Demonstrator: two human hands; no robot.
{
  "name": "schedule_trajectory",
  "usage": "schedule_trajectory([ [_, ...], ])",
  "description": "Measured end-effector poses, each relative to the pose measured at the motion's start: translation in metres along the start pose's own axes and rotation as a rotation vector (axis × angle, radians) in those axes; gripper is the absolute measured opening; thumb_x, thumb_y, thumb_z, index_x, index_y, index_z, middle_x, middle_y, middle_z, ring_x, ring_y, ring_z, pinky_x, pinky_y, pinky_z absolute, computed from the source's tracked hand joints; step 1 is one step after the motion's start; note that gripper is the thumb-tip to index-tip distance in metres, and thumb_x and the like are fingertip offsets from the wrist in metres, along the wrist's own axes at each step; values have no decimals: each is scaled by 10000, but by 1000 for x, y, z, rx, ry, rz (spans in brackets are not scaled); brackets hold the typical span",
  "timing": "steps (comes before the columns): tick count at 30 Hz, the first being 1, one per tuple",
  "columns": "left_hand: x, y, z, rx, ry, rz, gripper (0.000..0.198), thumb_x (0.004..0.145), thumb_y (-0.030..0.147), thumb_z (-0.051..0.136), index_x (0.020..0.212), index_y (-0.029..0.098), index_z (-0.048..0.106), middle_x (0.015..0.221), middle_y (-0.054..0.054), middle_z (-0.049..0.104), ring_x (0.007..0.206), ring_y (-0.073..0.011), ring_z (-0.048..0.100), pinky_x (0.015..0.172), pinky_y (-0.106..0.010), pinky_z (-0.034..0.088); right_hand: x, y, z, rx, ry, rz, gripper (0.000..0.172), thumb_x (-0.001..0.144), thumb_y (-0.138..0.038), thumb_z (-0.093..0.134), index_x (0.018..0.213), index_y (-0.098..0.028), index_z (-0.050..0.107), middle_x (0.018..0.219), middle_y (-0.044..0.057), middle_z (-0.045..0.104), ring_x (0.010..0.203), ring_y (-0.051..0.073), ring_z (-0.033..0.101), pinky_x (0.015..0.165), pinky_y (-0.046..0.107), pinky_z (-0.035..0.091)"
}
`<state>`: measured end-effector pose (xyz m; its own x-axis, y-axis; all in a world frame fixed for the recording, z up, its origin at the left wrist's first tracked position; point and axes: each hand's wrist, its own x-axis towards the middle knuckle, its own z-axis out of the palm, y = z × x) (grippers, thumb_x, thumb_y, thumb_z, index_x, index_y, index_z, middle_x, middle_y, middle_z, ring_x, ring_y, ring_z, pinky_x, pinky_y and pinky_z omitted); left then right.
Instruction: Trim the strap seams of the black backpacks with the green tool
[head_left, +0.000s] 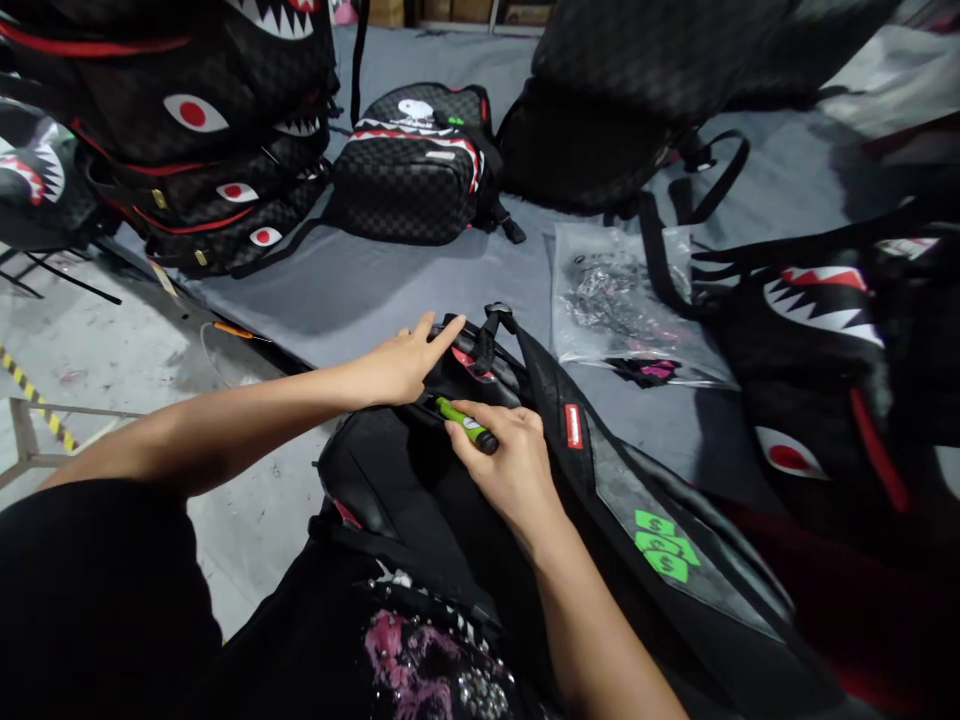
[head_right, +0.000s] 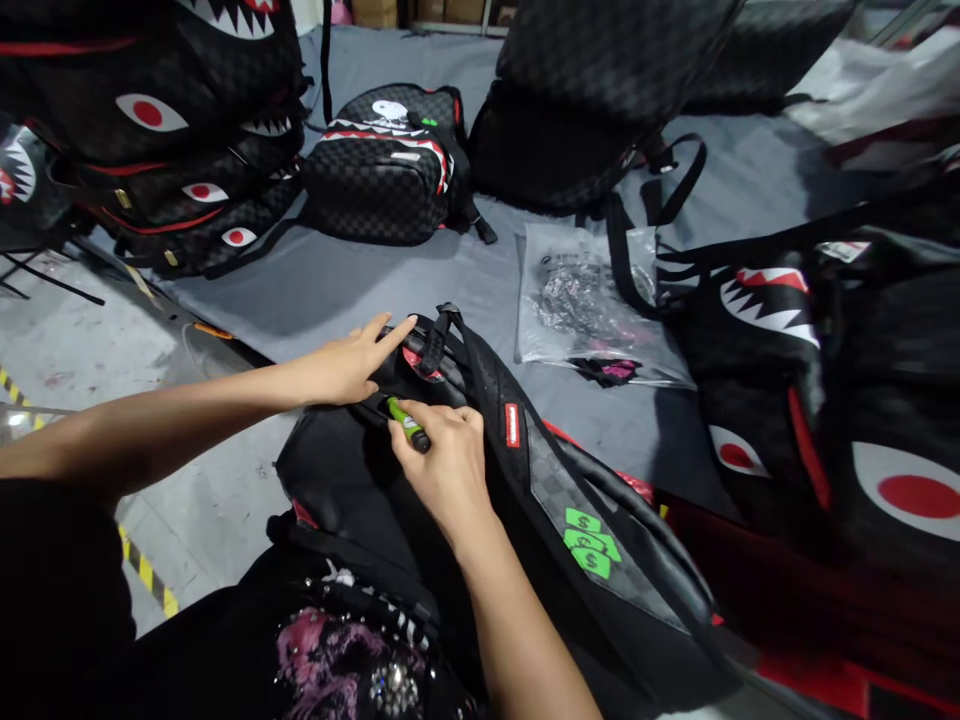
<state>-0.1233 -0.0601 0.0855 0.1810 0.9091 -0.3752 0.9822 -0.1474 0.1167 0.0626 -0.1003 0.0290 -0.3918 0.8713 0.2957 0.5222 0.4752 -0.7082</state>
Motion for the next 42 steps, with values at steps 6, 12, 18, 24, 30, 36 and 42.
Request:
schedule_trajectory([
  [6, 0, -6, 5, 5, 23, 34, 1029, 834, 86, 589, 1588, 267, -88, 1659, -224, 56, 1411, -378, 406, 1047, -426, 440, 1, -10, 13, -2, 8, 56, 207, 872, -336, 624, 1008, -247, 752, 969, 43, 796, 860, 229, 726, 892, 419, 429],
  [12, 2, -8, 9, -2, 57, 69, 1006, 826, 73, 570, 1595, 231, -59, 1649, -245, 78, 1354, -394, 460, 1025, -439, 457, -1, -15, 14, -29, 32, 91, 209, 862, -333, 630, 995, -235, 757, 933, 44, 795, 835, 236, 731, 871, 423, 473],
  [18, 3, -9, 13, 12, 79, 68, 1006, 818, 59, 548, 1597, 256, -57, 1656, -214, 106, 1313, -355, 499, 992, -422, 480, -2, -21, 12, -116, 60, 105, 219, 873, -344, 630, 1022, -243, 756, 971, 66, 793, 883, 263, 735, 888, 455, 482],
  [24, 3, -8, 11, 5, 76, 69, 968, 842, 58, 539, 1600, 232, -38, 1648, -231, 113, 1321, -360, 494, 1006, -414, 478, -1, -22, 14, -90, 67, 127, 199, 871, -348, 643, 983, -234, 761, 954, 69, 795, 885, 266, 738, 887, 456, 488],
  [30, 2, -8, 11, -13, 67, 68, 964, 842, 42, 521, 1600, 236, -42, 1654, -226, 92, 1325, -372, 482, 1004, -431, 484, 0, -23, 14, -95, 87, 130, 192, 859, -338, 649, 959, -221, 765, 932, 73, 794, 874, 266, 737, 890, 462, 488],
  [36, 0, -7, 9, -11, 59, 66, 963, 843, 40, 519, 1600, 229, -46, 1653, -235, 81, 1331, -378, 472, 995, -431, 487, 0, -22, 18, -72, 104, 161, 201, 861, -369, 641, 943, -234, 766, 925, 72, 793, 873, 271, 731, 918, 478, 485],
  [42, 1, -8, 9, -1, 58, 62, 974, 847, 74, 551, 1600, 228, -48, 1655, -225, 87, 1328, -366, 476, 1008, -420, 479, 1, -24, 19, -80, 111, 151, 210, 877, -381, 622, 922, -234, 766, 887, 69, 790, 835, 258, 726, 933, 479, 483],
])
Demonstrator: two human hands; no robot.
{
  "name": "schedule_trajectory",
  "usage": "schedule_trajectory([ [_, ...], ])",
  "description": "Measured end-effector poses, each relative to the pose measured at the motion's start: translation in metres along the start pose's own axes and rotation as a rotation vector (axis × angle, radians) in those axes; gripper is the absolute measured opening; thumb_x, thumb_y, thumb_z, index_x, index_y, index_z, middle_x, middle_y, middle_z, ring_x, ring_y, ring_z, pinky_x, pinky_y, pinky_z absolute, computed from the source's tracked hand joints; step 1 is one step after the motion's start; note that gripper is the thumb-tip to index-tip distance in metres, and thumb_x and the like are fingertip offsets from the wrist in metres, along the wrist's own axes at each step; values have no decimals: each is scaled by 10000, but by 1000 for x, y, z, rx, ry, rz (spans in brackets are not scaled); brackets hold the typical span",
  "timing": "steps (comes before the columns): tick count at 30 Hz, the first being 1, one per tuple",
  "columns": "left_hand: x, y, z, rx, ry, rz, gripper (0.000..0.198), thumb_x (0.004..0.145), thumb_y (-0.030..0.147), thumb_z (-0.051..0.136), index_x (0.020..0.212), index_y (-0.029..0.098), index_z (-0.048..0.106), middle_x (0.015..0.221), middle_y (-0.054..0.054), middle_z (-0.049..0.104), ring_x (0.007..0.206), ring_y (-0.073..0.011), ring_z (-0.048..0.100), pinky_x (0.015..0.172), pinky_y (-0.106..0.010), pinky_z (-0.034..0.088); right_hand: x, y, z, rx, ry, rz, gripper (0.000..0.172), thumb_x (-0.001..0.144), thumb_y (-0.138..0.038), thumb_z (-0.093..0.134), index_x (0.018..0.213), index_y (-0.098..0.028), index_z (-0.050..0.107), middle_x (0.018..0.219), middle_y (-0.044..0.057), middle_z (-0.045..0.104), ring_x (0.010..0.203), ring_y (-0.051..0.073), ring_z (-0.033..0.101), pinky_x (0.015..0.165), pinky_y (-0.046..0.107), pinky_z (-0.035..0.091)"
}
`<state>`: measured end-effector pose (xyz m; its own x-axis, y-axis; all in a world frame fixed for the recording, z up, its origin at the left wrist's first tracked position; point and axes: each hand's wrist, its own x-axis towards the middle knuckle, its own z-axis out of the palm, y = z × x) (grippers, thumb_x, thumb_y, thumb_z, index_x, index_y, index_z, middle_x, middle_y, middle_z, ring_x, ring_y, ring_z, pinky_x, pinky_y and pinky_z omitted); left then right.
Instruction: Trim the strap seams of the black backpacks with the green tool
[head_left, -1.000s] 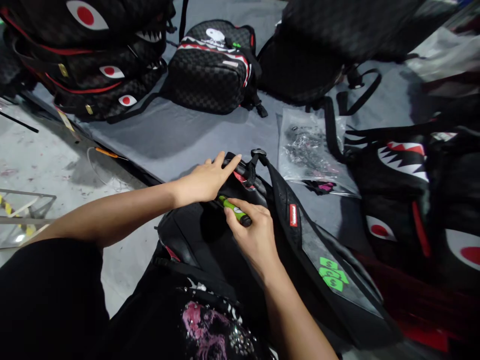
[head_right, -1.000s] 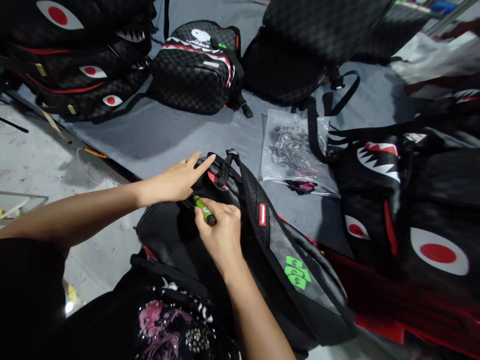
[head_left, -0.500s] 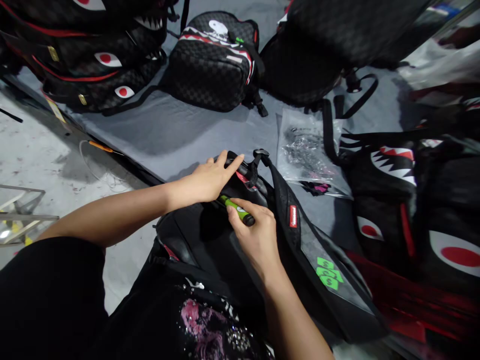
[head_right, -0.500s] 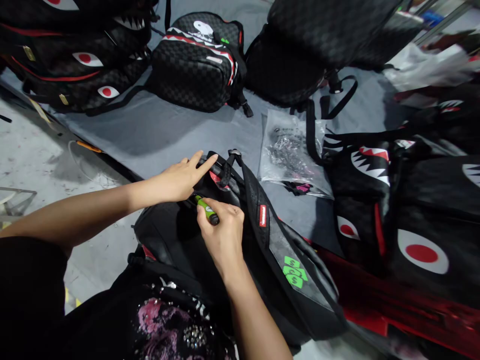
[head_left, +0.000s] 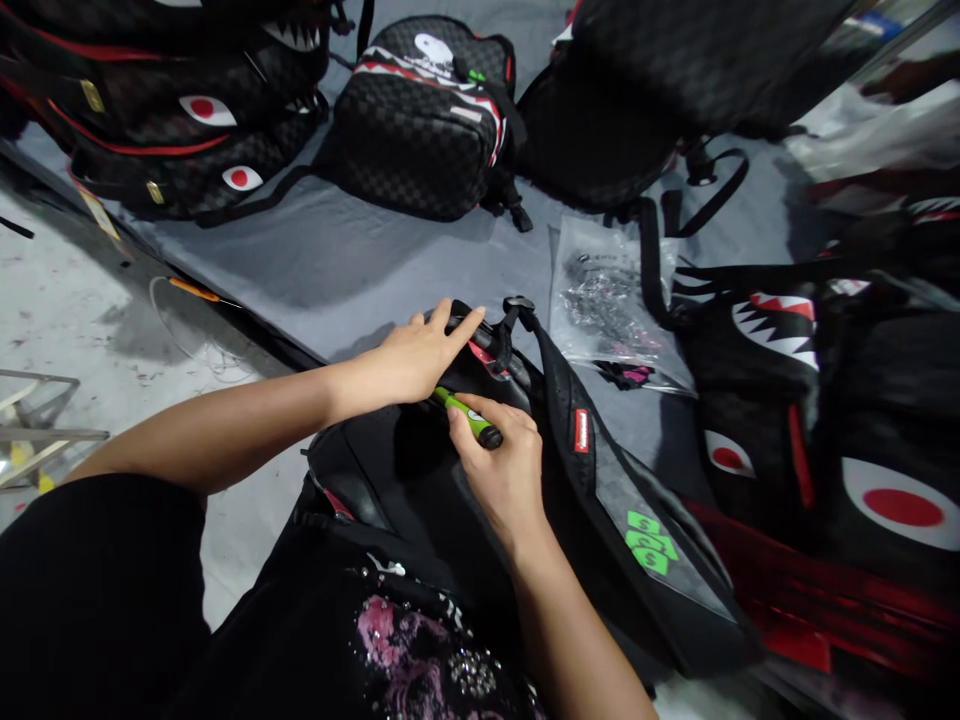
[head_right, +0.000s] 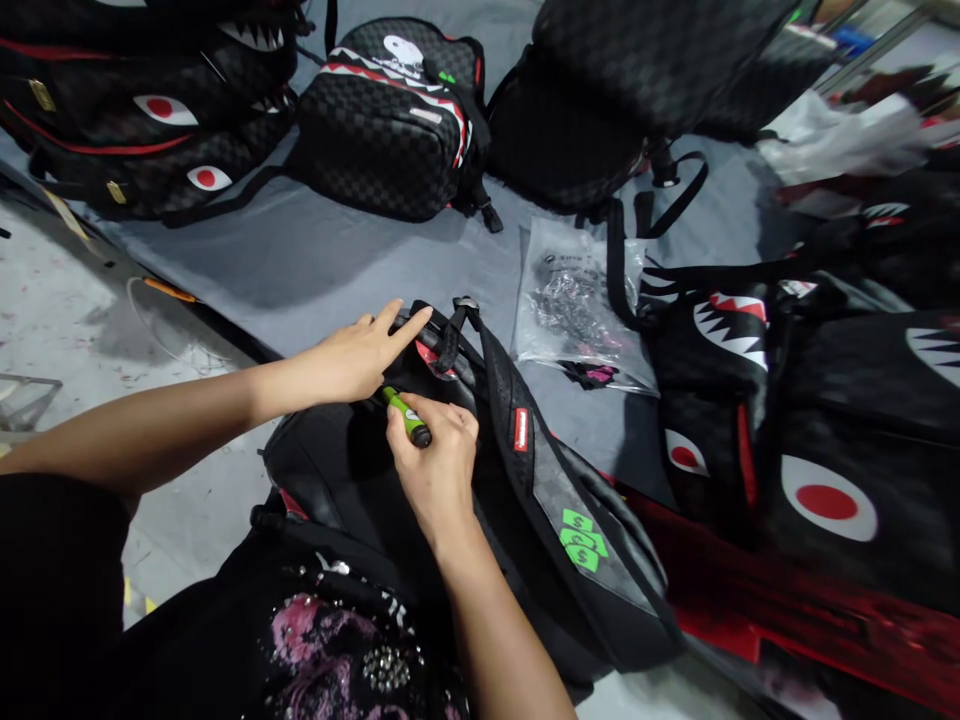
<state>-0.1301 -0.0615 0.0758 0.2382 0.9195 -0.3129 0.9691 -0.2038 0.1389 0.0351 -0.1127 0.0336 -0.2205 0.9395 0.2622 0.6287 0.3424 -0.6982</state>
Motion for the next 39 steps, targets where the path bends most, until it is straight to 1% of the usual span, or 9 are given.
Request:
schedule_trajectory([
  [2, 0, 0, 0, 3, 3, -5, 980, 838, 50, 537, 1599, 239, -51, 1657, -220, 85, 1329, -364, 478, 1000, -413, 481, 0, 0, -3, -38, 16, -4, 204, 868, -366, 627, 914, -225, 767, 874, 77, 789, 822, 263, 727, 923, 480, 482],
  [7, 0, 0, 0, -11, 0, 1, 985, 826, 40, 538, 1599, 232, -43, 1654, -233, 79, 1337, -380, 473, 993, -422, 486, 2, 2, -7, 69, -98, 39, 203, 838, -296, 643, 995, -236, 756, 993, 59, 788, 941, 261, 726, 921, 449, 509],
  [12, 0, -1, 1, -6, 13, 5, 968, 834, 38, 516, 1599, 239, -43, 1655, -225, 92, 1337, -366, 478, 996, -418, 485, 3, 3, -7, 74, -115, 28, 208, 826, -271, 638, 995, -246, 758, 1002, 48, 788, 949, 256, 724, 912, 446, 525],
  [16, 0, -1, 2, -3, 16, -5, 986, 824, 45, 524, 1597, 259, -50, 1660, -208, 99, 1330, -352, 483, 993, -418, 485, 2, 1, -6, 35, -59, 11, 211, 829, -276, 635, 996, -236, 758, 986, 59, 789, 931, 263, 728, 930, 482, 507],
  [20, 1, -2, 3, -17, 22, 11, 991, 817, 36, 526, 1599, 238, -49, 1658, -224, 81, 1335, -372, 475, 1010, -427, 470, 3, 2, -5, 66, -90, 0, 203, 827, -280, 638, 989, -249, 757, 996, 51, 790, 946, 258, 727, 950, 469, 500],
  [24, 1, -2, 2, -22, 11, 13, 998, 811, 19, 528, 1599, 221, -50, 1652, -240, 79, 1340, -392, 466, 1013, -431, 470, 4, 2, -4, 68, -84, 2, 210, 825, -275, 644, 998, -245, 759, 1004, 52, 788, 950, 260, 725, 948, 479, 493],
  [30, 0, -1, 0, -10, 4, 15, 985, 824, 38, 533, 1599, 213, -49, 1651, -247, 76, 1338, -387, 469, 1020, -435, 464, 3, -2, -5, 26, -62, -12, 202, 831, -287, 634, 986, -243, 757, 968, 55, 791, 918, 263, 727, 933, 480, 491],
  [35, 0, -1, -1, -8, 5, 6, 992, 818, 29, 530, 1599, 235, -47, 1659, -222, 81, 1343, -371, 468, 1016, -427, 469, 2, 0, -6, -15, -45, -10, 201, 836, -283, 629, 979, -228, 759, 937, 62, 791, 870, 261, 729, 917, 473, 491],
  [39, 0, -1, 0, -15, 5, 8, 979, 826, 11, 517, 1599, 224, -44, 1655, -235, 72, 1350, -384, 459, 1023, -431, 469, 2, 0, -7, -12, -57, -30, 204, 843, -296, 622, 979, -227, 758, 937, 55, 791, 880, 251, 727, 923, 454, 486],
])
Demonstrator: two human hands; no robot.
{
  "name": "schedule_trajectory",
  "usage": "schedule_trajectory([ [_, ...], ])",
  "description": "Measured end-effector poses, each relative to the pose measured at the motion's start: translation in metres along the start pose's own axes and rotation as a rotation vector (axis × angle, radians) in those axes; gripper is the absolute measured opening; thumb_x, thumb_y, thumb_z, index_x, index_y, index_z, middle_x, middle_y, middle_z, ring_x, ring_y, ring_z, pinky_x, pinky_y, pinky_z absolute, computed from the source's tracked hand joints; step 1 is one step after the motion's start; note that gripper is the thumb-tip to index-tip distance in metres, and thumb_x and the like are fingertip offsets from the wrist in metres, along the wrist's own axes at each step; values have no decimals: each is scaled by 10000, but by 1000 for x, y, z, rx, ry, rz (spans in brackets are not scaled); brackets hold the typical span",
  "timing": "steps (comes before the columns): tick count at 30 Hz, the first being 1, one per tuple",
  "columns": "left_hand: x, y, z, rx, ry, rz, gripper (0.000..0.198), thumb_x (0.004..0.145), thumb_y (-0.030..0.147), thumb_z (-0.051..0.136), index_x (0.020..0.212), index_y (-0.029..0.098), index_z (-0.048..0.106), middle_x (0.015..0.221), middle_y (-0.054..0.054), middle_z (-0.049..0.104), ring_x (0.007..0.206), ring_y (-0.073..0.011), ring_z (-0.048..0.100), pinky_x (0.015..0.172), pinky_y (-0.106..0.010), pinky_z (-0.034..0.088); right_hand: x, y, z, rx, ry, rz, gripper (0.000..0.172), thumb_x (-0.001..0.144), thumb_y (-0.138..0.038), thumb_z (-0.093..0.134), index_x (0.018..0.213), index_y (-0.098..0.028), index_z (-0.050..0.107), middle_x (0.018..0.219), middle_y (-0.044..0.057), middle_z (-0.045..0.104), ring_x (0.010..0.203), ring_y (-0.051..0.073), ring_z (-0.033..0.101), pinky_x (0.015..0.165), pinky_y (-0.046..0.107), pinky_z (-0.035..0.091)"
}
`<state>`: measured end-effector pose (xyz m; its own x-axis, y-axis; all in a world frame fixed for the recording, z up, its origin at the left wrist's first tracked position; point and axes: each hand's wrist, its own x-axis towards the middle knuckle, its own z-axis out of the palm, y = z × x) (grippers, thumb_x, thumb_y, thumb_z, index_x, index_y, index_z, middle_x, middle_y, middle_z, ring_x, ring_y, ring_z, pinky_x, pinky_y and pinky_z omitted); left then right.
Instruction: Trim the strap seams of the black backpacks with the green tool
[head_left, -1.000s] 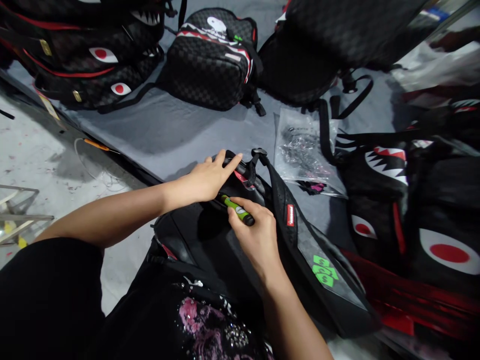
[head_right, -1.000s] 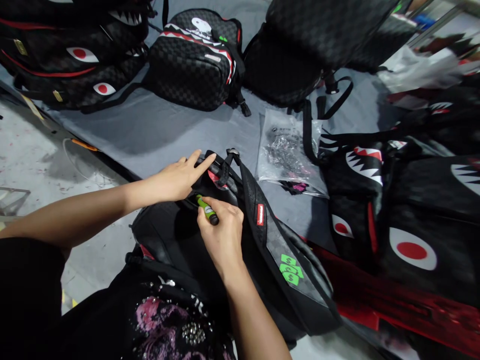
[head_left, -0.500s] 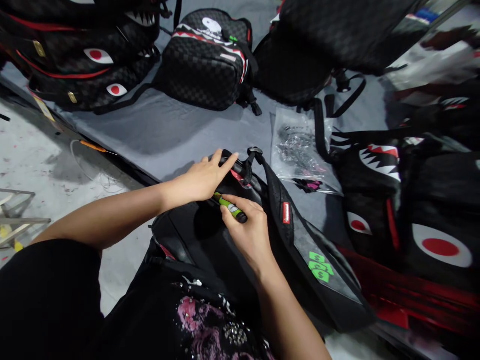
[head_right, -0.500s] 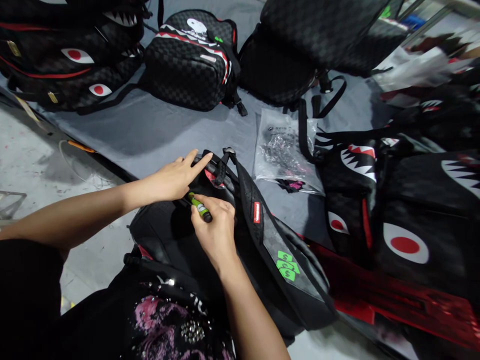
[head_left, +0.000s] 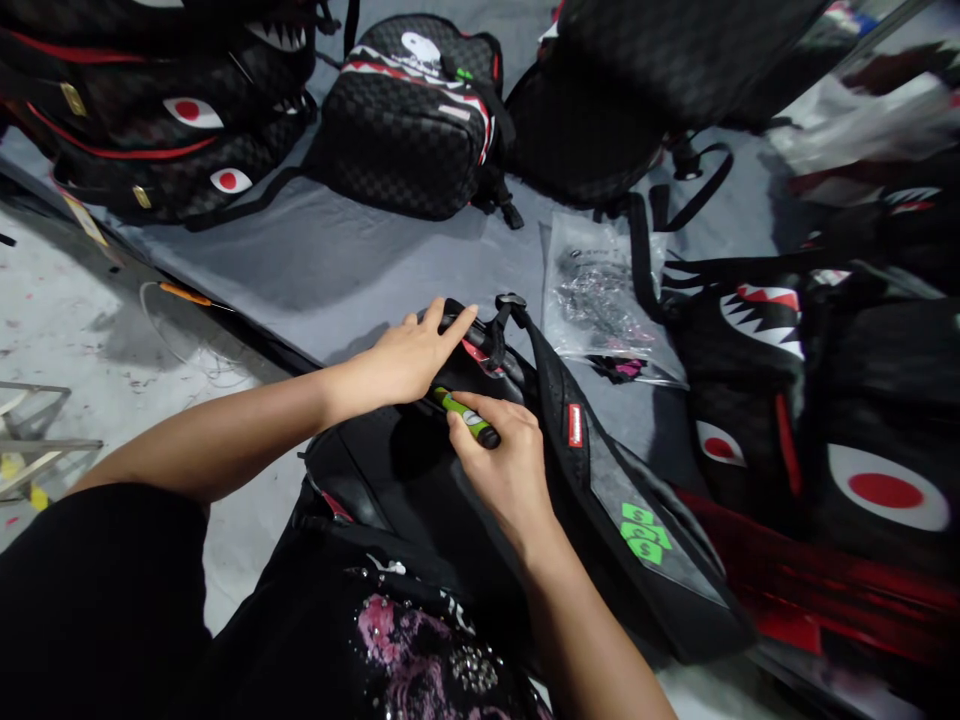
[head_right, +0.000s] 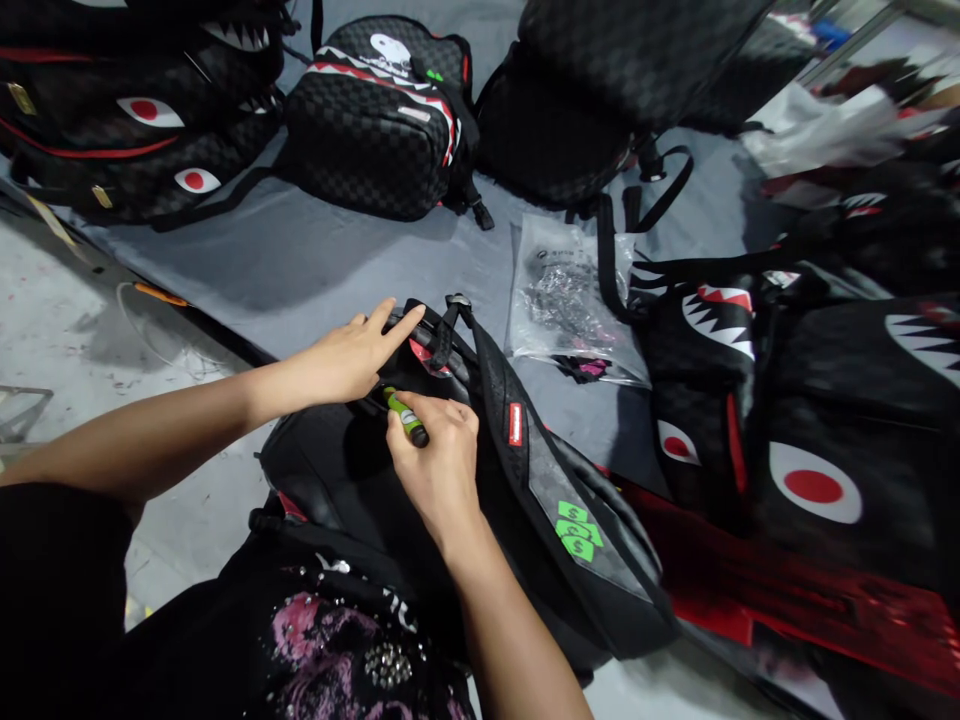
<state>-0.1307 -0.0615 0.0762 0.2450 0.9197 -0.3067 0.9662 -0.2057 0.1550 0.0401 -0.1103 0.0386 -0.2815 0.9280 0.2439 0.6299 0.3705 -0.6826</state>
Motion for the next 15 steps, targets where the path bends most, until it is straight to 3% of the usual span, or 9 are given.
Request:
schedule_trajectory([
  [15, 2, -2, 4, 22, 27, 15, 997, 806, 13, 549, 1599, 193, -27, 1635, -272, 97, 1325, -403, 479, 1006, -443, 489, 0, -4, 4, -37, 27, 7, 214, 845, -282, 614, 990, -211, 754, 945, 57, 790, 888, 246, 727, 907, 435, 480],
])
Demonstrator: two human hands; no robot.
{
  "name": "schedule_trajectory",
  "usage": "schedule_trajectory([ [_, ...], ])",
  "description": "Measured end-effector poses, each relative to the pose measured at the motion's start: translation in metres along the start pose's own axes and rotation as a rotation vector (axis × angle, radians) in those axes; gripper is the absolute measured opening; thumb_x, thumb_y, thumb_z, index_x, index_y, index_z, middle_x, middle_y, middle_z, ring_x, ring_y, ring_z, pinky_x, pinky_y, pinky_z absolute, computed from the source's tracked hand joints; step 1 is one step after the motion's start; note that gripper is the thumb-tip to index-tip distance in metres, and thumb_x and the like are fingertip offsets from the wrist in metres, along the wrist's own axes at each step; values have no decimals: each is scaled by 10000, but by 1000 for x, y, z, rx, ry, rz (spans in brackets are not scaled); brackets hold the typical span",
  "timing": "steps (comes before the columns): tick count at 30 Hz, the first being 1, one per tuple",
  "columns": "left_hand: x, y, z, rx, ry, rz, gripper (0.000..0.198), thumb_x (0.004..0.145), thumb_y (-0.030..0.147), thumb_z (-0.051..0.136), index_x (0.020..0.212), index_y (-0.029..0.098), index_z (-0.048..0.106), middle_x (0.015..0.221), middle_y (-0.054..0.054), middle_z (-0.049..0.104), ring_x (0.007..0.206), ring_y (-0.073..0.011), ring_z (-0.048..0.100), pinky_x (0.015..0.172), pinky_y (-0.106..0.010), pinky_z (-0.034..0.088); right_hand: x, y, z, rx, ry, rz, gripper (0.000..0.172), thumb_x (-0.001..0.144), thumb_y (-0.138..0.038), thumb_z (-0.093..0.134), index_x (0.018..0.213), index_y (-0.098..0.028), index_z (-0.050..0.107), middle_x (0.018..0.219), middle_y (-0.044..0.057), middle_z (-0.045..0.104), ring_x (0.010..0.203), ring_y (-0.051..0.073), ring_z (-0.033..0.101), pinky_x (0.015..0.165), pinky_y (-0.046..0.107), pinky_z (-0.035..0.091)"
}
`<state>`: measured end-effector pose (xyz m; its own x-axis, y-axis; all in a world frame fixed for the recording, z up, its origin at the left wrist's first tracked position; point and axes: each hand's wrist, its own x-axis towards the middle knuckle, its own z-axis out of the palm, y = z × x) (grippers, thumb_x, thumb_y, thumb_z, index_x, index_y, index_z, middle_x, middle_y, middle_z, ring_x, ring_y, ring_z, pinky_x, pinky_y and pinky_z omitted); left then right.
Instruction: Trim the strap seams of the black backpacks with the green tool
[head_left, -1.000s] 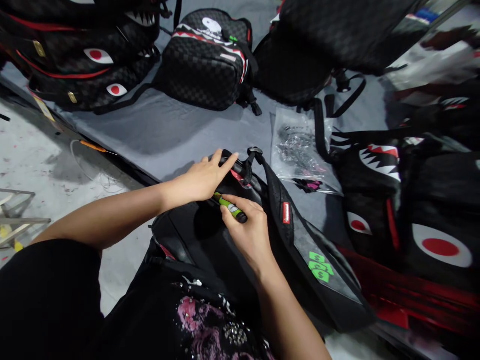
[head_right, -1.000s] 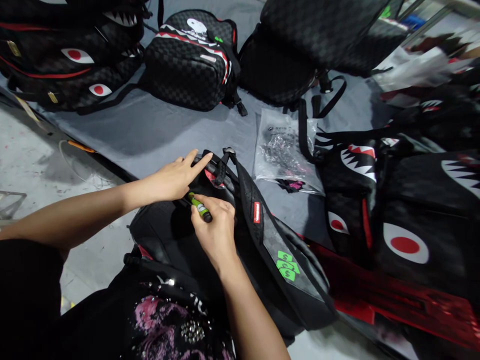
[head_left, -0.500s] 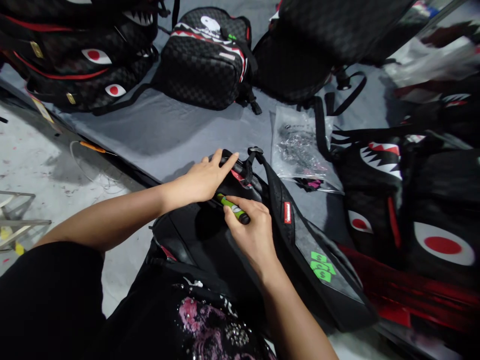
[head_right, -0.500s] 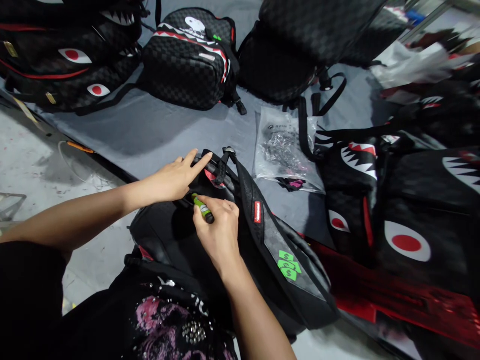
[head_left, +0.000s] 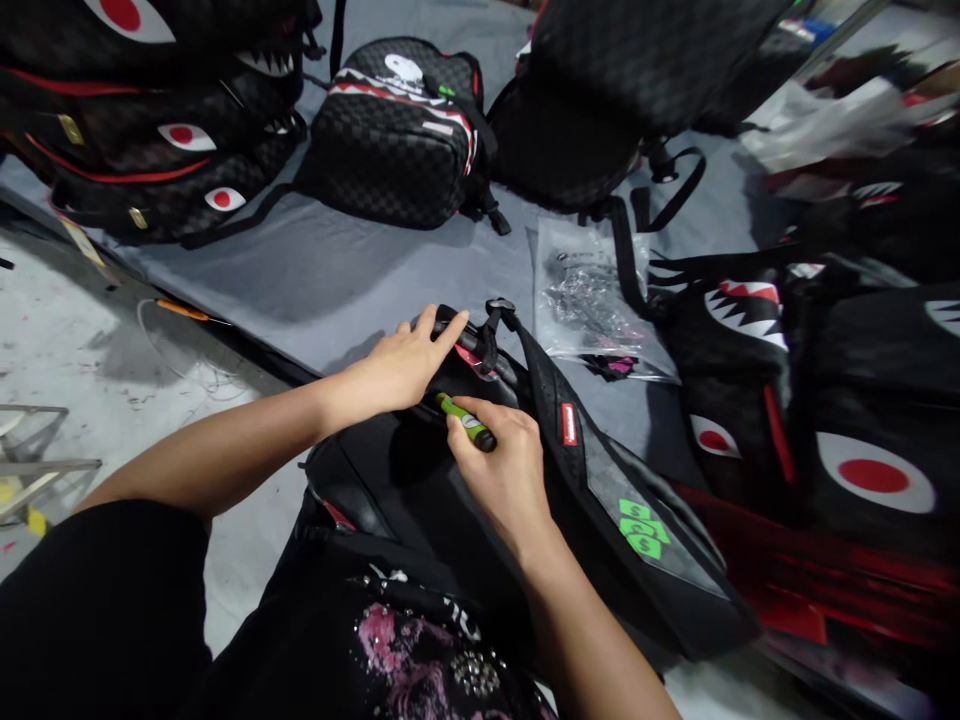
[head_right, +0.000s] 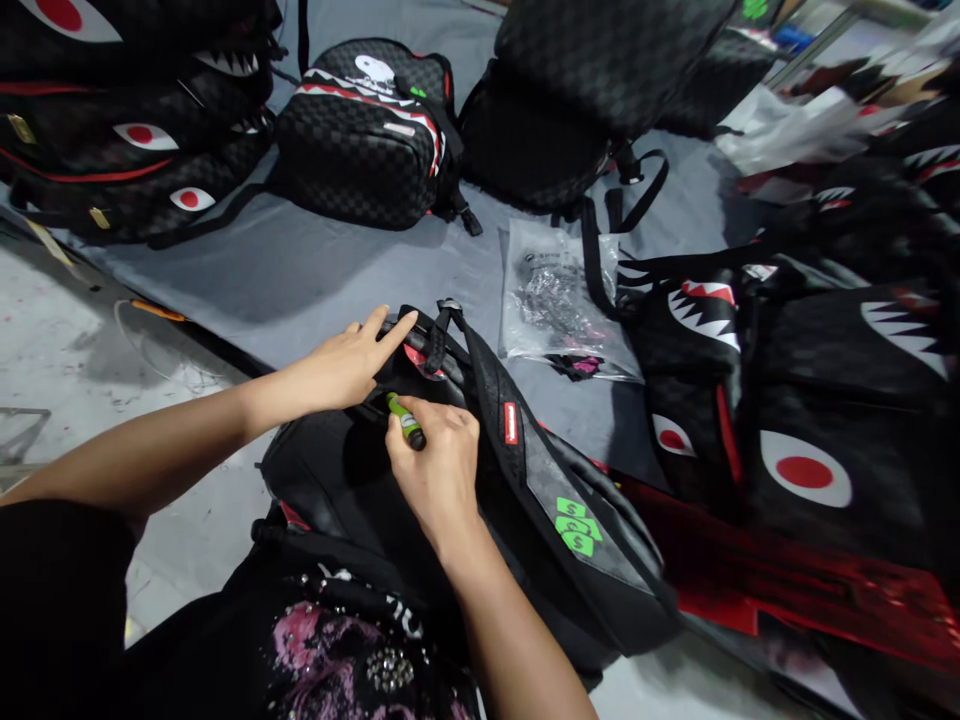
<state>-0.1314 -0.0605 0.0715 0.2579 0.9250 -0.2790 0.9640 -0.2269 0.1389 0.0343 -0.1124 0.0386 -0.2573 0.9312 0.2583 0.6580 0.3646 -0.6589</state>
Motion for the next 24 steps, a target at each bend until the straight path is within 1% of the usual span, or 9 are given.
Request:
schedule_trajectory([
  [2, 0, 0, 0, 1, -6, -2, 990, 807, 5, 537, 1600, 194, -27, 1636, -270, 95, 1331, -409, 472, 1010, -446, 487, 0, 0, 0, -4, 9, 11, 213, 842, -280, 615, 987, -214, 755, 945, 58, 790, 887, 247, 725, 908, 439, 478],
  [6, -1, 0, 1, 7, 8, -2, 1006, 802, 12, 551, 1600, 201, -34, 1635, -264, 108, 1309, -392, 495, 1001, -439, 491, 0, 5, -3, 60, -47, 28, 212, 828, -270, 624, 990, -230, 754, 957, 38, 790, 906, 239, 724, 916, 425, 481],
  [9, -1, -1, 1, 15, 8, 2, 989, 807, 0, 529, 1601, 199, -26, 1635, -265, 114, 1306, -380, 502, 999, -429, 489, -1, 10, -4, 56, -37, 68, 214, 831, -290, 628, 996, -240, 754, 971, 37, 791, 914, 246, 723, 932, 441, 468],
  [13, -1, 0, 1, 15, 0, -3, 995, 810, 10, 536, 1599, 201, -38, 1638, -268, 97, 1312, -387, 496, 994, -433, 493, -1, 9, -1, 108, -42, 70, 207, 827, -307, 639, 983, -243, 757, 978, 33, 792, 928, 243, 719, 960, 447, 451],
  [18, -2, 1, 0, 22, -6, -12, 979, 825, 34, 544, 1598, 213, -30, 1647, -244, 108, 1332, -368, 484, 1003, -424, 490, -1, 4, 1, 74, 9, 116, 207, 827, -334, 632, 950, -230, 763, 918, 46, 791, 865, 242, 712, 966, 463, 438],
  [22, -1, 0, 1, 27, 4, -15, 980, 830, 45, 557, 1600, 211, -27, 1644, -250, 110, 1317, -366, 499, 1002, -420, 490, 0, 3, 1, 84, -10, 130, 213, 827, -361, 627, 923, -234, 767, 869, 42, 788, 832, 231, 704, 955, 448, 440],
  [24, -1, 0, 0, 28, 5, -17, 981, 830, 35, 550, 1600, 216, -29, 1646, -244, 109, 1315, -362, 501, 998, -414, 493, -1, 3, 2, 57, 28, 135, 225, 834, -370, 612, 905, -223, 766, 841, 48, 784, 799, 228, 700, 942, 449, 437],
])
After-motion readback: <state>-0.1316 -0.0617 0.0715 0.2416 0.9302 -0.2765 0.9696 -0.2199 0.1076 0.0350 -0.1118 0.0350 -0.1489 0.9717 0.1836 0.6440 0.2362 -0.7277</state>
